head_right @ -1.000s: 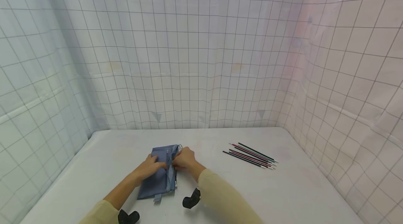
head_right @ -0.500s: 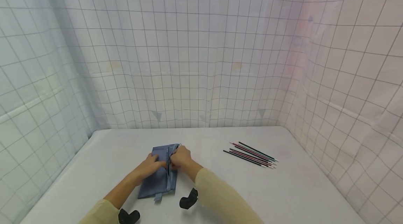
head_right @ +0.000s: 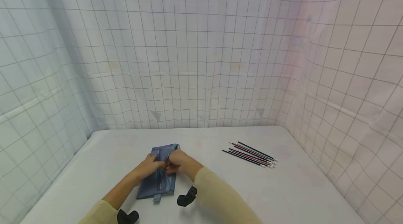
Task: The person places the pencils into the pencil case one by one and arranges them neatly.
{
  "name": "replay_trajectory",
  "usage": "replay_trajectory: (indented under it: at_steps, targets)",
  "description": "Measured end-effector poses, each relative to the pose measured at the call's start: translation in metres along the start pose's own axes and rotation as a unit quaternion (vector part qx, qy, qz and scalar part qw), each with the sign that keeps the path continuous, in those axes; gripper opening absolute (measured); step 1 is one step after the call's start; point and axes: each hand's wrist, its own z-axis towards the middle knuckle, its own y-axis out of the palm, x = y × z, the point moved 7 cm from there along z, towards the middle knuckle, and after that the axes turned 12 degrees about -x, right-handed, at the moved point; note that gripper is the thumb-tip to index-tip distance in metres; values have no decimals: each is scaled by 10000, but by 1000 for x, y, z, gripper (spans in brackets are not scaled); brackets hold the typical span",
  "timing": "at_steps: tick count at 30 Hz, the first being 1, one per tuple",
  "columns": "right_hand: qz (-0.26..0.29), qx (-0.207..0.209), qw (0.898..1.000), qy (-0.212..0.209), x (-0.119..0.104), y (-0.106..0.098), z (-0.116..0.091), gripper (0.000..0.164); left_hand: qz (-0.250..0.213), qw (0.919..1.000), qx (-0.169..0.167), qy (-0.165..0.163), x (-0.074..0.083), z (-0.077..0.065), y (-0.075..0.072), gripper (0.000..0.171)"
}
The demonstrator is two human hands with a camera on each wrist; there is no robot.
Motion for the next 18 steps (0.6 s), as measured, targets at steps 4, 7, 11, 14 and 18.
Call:
replay_trajectory:
  at_steps: [4, 7, 11, 14, 18]
  targets:
    - [436, -316, 9985, 25, 1, -3, -1, 16, -30, 10000, -7, 22, 0, 0, 0, 97]
    - [400, -396, 9984, -2, -1, -8, -4, 28, 1, 10000, -9, 31, 0, -1, -1, 97]
    - [125, -460, 9989, 3, -6, -13, -8, 42, 32, 10000, -5, 10, 1, -1, -1, 97]
    - [-23, -522, 9986, 1, -9, -16, -10, 42, 66, 10000, 6, 1, 2, -2, 0, 97]
    - [-156, -541, 9984, 47, -12, -20, -14, 35, 115, 9999, 6, -1, 2, -1, 1, 98]
